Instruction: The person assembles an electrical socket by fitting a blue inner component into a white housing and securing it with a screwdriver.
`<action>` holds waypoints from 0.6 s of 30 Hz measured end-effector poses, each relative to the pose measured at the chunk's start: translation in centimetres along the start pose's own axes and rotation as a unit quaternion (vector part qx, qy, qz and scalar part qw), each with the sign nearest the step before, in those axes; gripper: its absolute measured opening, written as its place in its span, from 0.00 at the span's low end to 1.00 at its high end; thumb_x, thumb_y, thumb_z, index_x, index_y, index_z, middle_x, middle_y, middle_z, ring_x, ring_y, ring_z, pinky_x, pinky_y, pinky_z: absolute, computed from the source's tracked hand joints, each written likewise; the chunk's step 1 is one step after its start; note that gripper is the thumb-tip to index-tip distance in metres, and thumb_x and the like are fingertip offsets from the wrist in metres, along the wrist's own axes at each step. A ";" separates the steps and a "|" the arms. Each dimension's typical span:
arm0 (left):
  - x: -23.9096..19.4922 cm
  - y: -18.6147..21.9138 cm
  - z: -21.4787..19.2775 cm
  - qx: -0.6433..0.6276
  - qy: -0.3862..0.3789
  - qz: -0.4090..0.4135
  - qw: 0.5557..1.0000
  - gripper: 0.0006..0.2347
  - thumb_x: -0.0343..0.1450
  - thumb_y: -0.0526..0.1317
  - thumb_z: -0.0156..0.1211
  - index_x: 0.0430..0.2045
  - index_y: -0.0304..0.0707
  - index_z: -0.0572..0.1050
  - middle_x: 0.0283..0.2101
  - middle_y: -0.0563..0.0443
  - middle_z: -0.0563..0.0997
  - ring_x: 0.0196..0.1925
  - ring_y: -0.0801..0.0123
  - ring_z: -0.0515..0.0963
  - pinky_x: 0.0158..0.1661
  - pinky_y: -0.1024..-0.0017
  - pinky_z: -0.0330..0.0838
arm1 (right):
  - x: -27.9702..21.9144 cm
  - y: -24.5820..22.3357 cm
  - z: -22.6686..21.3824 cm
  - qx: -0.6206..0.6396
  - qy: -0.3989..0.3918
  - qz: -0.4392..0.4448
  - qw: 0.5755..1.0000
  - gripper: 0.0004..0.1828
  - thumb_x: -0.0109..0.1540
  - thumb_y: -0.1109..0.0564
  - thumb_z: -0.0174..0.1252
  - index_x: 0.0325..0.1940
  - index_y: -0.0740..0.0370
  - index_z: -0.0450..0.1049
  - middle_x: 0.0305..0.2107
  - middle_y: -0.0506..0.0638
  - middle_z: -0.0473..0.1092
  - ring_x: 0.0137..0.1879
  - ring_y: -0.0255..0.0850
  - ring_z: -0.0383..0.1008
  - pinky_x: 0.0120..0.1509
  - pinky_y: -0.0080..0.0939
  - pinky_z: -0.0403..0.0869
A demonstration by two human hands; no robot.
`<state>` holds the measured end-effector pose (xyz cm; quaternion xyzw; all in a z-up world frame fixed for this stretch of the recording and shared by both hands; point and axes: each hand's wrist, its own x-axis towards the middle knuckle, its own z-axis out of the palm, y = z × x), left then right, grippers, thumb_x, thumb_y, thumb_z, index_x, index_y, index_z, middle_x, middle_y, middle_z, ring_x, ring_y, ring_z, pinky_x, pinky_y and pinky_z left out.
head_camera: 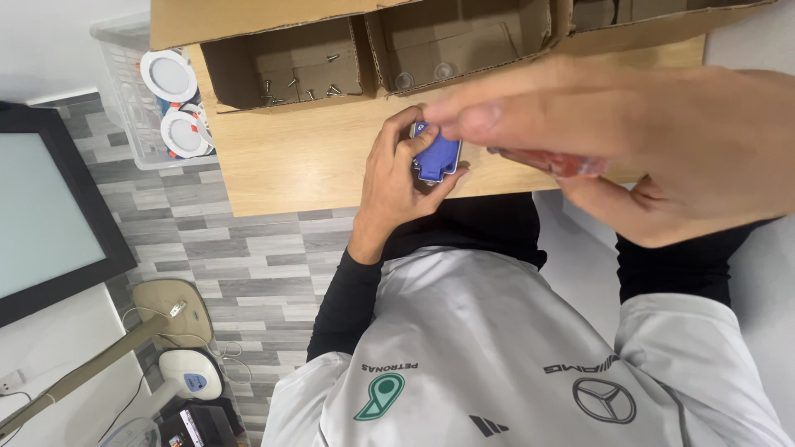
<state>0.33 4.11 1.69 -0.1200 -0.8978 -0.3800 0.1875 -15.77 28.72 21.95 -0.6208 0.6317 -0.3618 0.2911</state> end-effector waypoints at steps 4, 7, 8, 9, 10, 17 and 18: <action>0.6 0.3 -0.5 -0.023 0.001 0.025 0.999 0.27 0.77 0.47 0.76 0.63 0.43 0.62 0.61 0.33 0.73 0.63 0.44 0.80 0.55 0.53 0.80 | 0.4 -0.9 0.9 -0.087 0.031 0.041 0.995 0.38 0.64 0.73 0.42 0.80 0.60 0.64 0.32 0.41 0.67 0.39 0.38 0.73 0.45 0.38 0.73; 0.4 0.1 -0.3 -0.019 0.004 0.021 1.000 0.28 0.76 0.48 0.77 0.63 0.45 0.62 0.62 0.35 0.73 0.63 0.45 0.80 0.56 0.54 0.80 | 0.1 -1.1 1.8 -0.231 0.089 0.155 0.956 0.30 0.71 0.49 0.61 0.79 0.43 0.71 0.67 0.41 0.78 0.67 0.40 0.79 0.41 0.42 0.75; 0.4 0.1 -0.3 -0.020 0.005 0.021 1.000 0.28 0.76 0.48 0.77 0.63 0.45 0.62 0.62 0.34 0.73 0.64 0.44 0.81 0.57 0.53 0.80 | 0.1 -0.8 2.0 -0.275 0.127 0.130 0.944 0.28 0.73 0.44 0.67 0.78 0.44 0.77 0.64 0.40 0.81 0.63 0.37 0.82 0.37 0.39 0.72; 0.3 0.0 -0.3 -0.022 0.004 0.021 1.000 0.29 0.76 0.48 0.78 0.64 0.44 0.62 0.62 0.33 0.73 0.64 0.44 0.81 0.58 0.53 0.81 | 0.0 -0.4 2.3 -0.318 0.165 0.106 0.928 0.26 0.76 0.38 0.73 0.77 0.45 0.84 0.60 0.40 0.84 0.60 0.34 0.84 0.34 0.37 0.68; 0.3 -0.1 -0.2 -0.022 0.005 0.021 1.000 0.29 0.76 0.48 0.78 0.64 0.44 0.62 0.62 0.33 0.73 0.64 0.44 0.81 0.58 0.53 0.81 | -0.1 0.2 2.7 -0.319 0.165 0.105 0.928 0.26 0.76 0.38 0.73 0.77 0.45 0.84 0.60 0.40 0.84 0.60 0.34 0.84 0.34 0.37 0.68; 0.4 0.2 -0.3 -0.010 0.012 0.032 0.999 0.24 0.78 0.46 0.71 0.61 0.39 0.63 0.61 0.32 0.73 0.62 0.43 0.81 0.54 0.51 0.82 | 1.4 2.5 3.4 -0.340 0.323 -0.094 0.878 0.31 0.82 0.34 0.76 0.69 0.66 0.85 0.50 0.58 0.84 0.47 0.47 0.80 0.50 0.42 0.73; 0.5 0.2 -0.3 -0.005 0.014 0.030 0.999 0.24 0.78 0.47 0.72 0.60 0.39 0.63 0.60 0.33 0.74 0.61 0.43 0.81 0.53 0.50 0.82 | 1.4 2.1 3.3 -0.313 0.308 -0.084 0.895 0.29 0.82 0.38 0.73 0.72 0.67 0.81 0.55 0.62 0.84 0.53 0.50 0.82 0.50 0.42 0.71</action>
